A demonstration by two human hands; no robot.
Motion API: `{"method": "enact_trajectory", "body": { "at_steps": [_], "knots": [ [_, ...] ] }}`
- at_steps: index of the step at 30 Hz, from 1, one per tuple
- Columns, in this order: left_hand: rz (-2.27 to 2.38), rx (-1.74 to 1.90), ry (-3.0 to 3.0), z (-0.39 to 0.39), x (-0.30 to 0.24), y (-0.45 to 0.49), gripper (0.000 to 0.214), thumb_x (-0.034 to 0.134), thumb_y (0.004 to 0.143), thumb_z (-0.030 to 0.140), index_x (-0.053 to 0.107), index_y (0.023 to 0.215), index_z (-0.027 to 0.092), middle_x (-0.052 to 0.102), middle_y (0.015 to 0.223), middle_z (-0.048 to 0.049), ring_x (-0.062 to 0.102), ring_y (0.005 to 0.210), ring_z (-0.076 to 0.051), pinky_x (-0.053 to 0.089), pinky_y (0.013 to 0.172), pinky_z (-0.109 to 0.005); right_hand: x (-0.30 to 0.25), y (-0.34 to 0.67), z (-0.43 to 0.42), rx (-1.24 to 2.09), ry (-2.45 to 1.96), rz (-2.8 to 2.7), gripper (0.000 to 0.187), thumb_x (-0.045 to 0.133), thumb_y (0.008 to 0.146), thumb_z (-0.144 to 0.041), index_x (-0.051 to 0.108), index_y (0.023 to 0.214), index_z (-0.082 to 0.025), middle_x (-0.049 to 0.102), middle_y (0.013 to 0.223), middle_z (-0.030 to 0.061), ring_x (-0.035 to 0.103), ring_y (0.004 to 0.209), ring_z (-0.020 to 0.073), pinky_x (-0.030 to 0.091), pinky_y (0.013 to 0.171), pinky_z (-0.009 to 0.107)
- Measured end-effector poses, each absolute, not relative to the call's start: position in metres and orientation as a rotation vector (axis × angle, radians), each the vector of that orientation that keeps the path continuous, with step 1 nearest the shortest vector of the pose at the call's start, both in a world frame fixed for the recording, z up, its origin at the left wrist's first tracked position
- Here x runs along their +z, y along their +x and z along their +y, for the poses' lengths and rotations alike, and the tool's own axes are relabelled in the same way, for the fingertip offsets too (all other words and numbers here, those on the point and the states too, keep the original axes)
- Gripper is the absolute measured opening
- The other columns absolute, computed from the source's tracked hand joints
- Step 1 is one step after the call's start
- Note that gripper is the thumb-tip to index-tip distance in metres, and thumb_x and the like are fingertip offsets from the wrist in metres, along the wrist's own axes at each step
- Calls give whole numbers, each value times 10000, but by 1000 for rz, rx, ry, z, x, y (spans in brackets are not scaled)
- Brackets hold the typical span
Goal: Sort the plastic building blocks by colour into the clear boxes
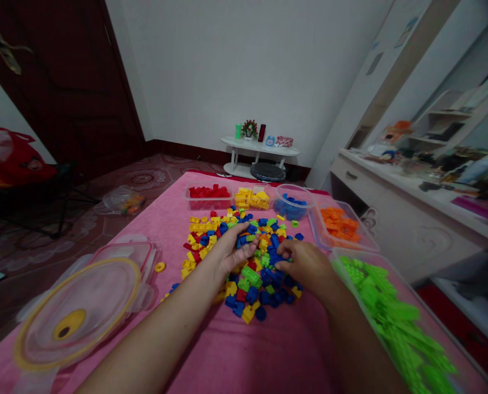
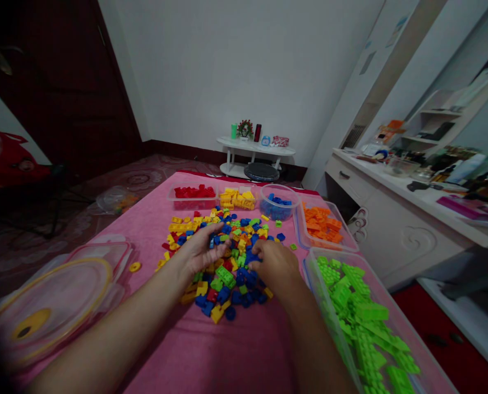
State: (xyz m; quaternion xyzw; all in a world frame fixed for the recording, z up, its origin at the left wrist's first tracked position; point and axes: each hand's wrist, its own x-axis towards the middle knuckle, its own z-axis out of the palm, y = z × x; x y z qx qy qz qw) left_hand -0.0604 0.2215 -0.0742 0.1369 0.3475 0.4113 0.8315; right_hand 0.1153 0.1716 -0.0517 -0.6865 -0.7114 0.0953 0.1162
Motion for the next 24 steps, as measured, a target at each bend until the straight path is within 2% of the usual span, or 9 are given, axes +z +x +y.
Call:
{"method": "enact_trajectory", "body": {
  "at_steps": [2, 4, 7, 10, 14, 16, 19, 22, 24],
  "knots": [
    [754, 904, 285, 224, -74, -64, 114, 520, 838, 208, 519, 861, 96, 619, 626, -68, 607, 485, -119, 521, 438, -187, -58, 116, 172, 228, -2106, -2143, 358, 725, 605, -242, 644, 954, -227, 637, 912, 47, 588, 828, 210, 361, 648, 280],
    [781, 922, 276, 226, -72, -66, 104, 510, 839, 193, 521, 868, 94, 618, 621, -68, 612, 486, -125, 533, 447, -203, -65, 116, 174, 203, -2115, -2171, 417, 717, 624, -232, 626, 1031, -231, 609, 994, 70, 582, 890, 219, 367, 683, 285],
    [794, 950, 276, 226, -71, -67, 84, 517, 824, 160, 521, 881, 98, 632, 656, -79, 642, 547, -145, 561, 509, -234, -68, 115, 175, 209, -2148, -2181, 316, 682, 662, -192, 651, 974, -236, 585, 1007, 73, 579, 897, 210, 368, 691, 283],
    [775, 961, 286, 225, -72, -66, 90, 527, 810, 161, 521, 882, 107, 645, 710, -97, 670, 641, -176, 579, 588, -281, -64, 116, 175, 132, -2124, -2085, 208, 624, 727, -232, 661, 932, -240, 580, 977, 67, 572, 881, 213, 372, 685, 298],
    [702, 1007, 271, 222, -69, -63, 77, 529, 806, 199, 514, 829, 128, 644, 761, -107, 677, 751, -211, 574, 682, -337, -56, 115, 176, 89, -1773, -1801, 175, 594, 758, -334, 625, 864, -198, 595, 922, 60, 550, 883, 210, 395, 728, 311],
    [670, 1070, 283, 219, -65, -59, 104, 519, 814, 234, 514, 802, 131, 641, 777, -105, 671, 773, -209, 563, 719, -345, -57, 107, 176, 333, -1571, -1576, 209, 601, 749, -384, 593, 806, -184, 601, 813, 37, 554, 784, 181, 414, 680, 289],
    [649, 1223, 366, 212, -61, -52, 154, 500, 824, 287, 535, 806, 137, 638, 815, -77, 654, 795, -188, 541, 772, -349, -65, 86, 176, 882, -1290, -1088, 261, 623, 726, -435, 569, 769, -183, 585, 693, -3, 546, 646, 143, 437, 594, 259],
    [739, 1435, 630, 201, -63, -41, 193, 501, 824, 329, 575, 850, 154, 632, 885, -46, 620, 850, -172, 511, 801, -321, -75, 61, 174, 1342, -1004, -556, 230, 601, 749, -417, 566, 812, -199, 626, 737, -3, 594, 681, 149, 488, 635, 289],
    [865, 1512, 975, 192, -66, -35, 204, 499, 830, 341, 601, 837, 165, 629, 883, -33, 592, 861, -165, 482, 807, -293, -79, 47, 172, 1485, -808, -370, 210, 530, 802, -398, 577, 854, -200, 657, 778, 14, 620, 720, 155, 509, 703, 320]
  ]
}}
